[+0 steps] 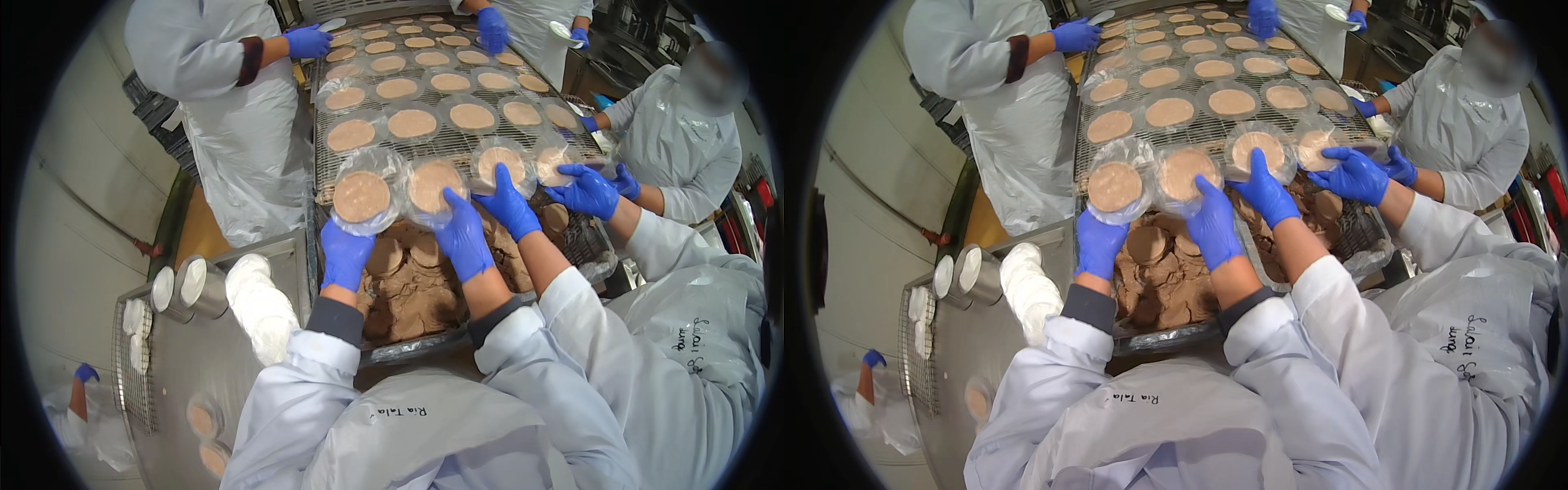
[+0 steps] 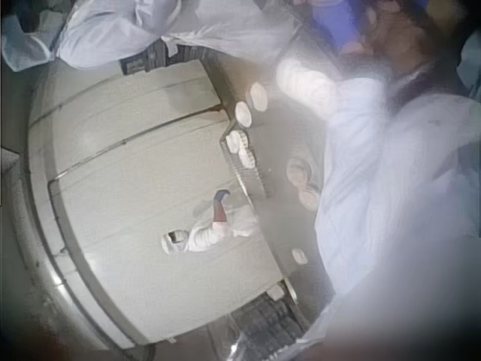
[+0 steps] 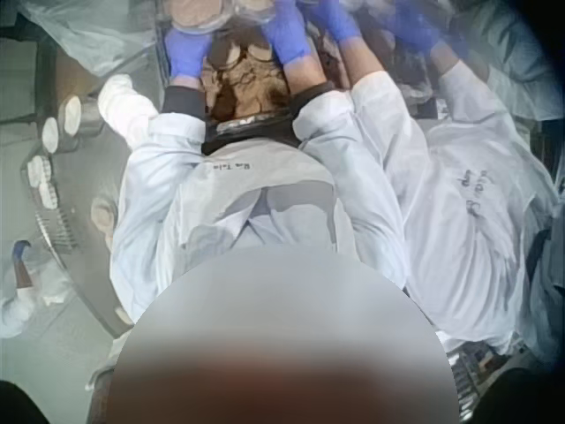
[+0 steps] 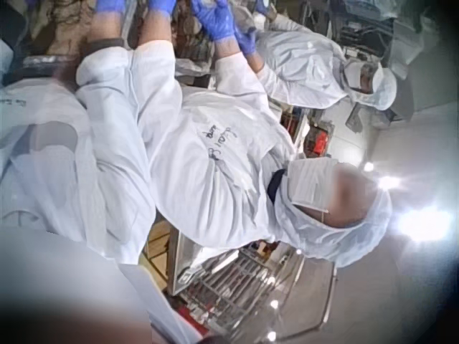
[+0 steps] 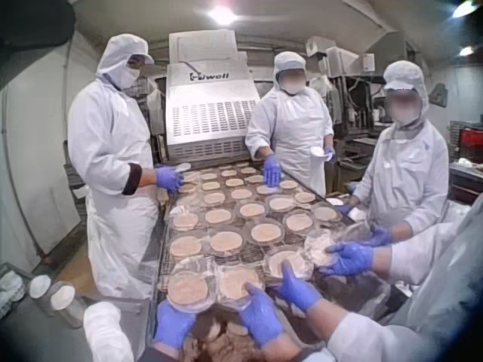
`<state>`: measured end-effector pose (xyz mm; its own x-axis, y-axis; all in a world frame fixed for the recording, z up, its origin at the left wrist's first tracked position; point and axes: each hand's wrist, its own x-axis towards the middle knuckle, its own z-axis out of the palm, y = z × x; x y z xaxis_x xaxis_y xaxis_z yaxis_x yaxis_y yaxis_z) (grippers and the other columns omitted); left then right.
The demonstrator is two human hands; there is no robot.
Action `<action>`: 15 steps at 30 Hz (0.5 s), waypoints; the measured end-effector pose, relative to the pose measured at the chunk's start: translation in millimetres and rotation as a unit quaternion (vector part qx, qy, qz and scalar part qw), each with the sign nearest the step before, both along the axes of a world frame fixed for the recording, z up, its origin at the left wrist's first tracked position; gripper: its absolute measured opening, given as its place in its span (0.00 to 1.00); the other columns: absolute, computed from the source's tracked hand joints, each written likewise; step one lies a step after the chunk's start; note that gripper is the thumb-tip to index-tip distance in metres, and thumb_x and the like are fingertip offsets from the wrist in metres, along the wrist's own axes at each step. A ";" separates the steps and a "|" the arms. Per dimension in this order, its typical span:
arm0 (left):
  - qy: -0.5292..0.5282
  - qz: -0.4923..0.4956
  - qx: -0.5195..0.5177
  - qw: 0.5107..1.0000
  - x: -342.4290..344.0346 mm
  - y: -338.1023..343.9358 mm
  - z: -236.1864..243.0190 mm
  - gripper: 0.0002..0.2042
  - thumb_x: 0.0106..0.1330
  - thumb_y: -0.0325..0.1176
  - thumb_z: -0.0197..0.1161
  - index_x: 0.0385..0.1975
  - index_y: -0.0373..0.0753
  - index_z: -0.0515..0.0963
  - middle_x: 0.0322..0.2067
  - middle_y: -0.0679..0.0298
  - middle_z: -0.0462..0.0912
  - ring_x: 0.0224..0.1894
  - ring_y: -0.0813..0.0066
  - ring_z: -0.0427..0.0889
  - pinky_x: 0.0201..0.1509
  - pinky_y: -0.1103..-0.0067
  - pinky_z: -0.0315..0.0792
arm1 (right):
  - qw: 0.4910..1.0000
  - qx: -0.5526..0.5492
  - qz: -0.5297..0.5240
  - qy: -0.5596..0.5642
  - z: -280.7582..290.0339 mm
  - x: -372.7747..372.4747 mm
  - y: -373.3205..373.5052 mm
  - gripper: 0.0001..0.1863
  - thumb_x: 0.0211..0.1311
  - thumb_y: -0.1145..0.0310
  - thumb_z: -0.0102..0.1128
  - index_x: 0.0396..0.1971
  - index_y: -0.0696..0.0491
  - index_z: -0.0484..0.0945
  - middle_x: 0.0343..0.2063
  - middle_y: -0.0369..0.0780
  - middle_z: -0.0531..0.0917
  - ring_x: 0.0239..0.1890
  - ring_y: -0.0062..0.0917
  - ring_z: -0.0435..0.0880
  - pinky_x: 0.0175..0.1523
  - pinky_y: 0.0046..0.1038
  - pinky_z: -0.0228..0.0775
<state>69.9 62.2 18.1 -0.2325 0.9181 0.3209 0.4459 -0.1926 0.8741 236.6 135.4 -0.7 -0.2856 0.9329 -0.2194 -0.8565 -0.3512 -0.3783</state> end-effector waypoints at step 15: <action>-0.663 -0.140 -0.051 0.733 -3.9 -52.6 33.9 0.27 0.60 0.41 0.53 0.55 0.33 0.57 0.54 0.51 0.62 0.54 0.57 0.66 0.57 0.63 0.63 | 0.902 0.285 -0.008 -0.323 40.2 -52.5 -62.6 0.27 0.49 0.69 0.61 0.50 0.60 0.64 0.43 0.41 0.73 0.46 0.24 0.71 0.52 0.24 0.63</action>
<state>66.0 9.7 52.0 -0.0763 0.9929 -0.0913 -0.8544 -0.0179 0.5194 184.1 72.8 39.5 -0.2558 0.9495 0.1814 -0.3956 0.0684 -0.9159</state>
